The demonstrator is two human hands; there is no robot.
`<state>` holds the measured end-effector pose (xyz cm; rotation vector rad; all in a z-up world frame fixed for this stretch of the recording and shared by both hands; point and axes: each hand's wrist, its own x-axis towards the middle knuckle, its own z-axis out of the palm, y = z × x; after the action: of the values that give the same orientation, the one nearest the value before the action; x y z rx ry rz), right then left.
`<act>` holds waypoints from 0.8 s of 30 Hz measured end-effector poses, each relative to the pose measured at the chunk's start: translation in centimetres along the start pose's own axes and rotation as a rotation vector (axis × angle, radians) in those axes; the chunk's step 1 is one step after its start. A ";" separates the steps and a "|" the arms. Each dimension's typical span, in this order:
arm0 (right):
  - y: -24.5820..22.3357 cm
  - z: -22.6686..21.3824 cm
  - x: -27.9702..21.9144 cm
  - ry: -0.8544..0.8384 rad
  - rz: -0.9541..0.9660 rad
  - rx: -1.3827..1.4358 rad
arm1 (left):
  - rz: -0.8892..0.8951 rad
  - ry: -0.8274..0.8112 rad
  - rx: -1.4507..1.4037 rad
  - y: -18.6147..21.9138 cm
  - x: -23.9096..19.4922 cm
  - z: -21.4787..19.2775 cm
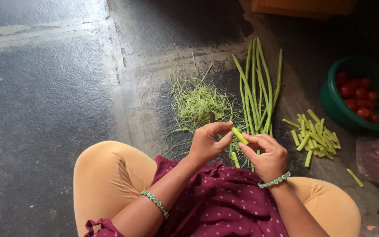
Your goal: The person sits on the floor and peels the fibrous strings from long green beans by hand. The peeled beans are placed in a pile, and the removed strings are discarded to the side.
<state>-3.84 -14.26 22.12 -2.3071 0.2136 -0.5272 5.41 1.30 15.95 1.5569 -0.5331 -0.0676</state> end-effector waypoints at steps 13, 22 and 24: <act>0.7 0.6 -0.6 -0.025 0.038 0.081 | 0.178 0.019 0.291 -1.0 -0.1 -0.1; 9.6 -10.8 3.3 0.492 0.155 0.809 | -0.157 -0.075 0.102 -0.1 0.6 -0.7; 11.4 -13.5 3.1 0.187 0.378 0.524 | -0.157 -0.061 0.043 -0.4 1.1 -0.7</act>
<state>-6.84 -31.81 23.61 -1.6588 0.5235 -0.5282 6.68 1.50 15.96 1.6411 -0.4615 -0.2257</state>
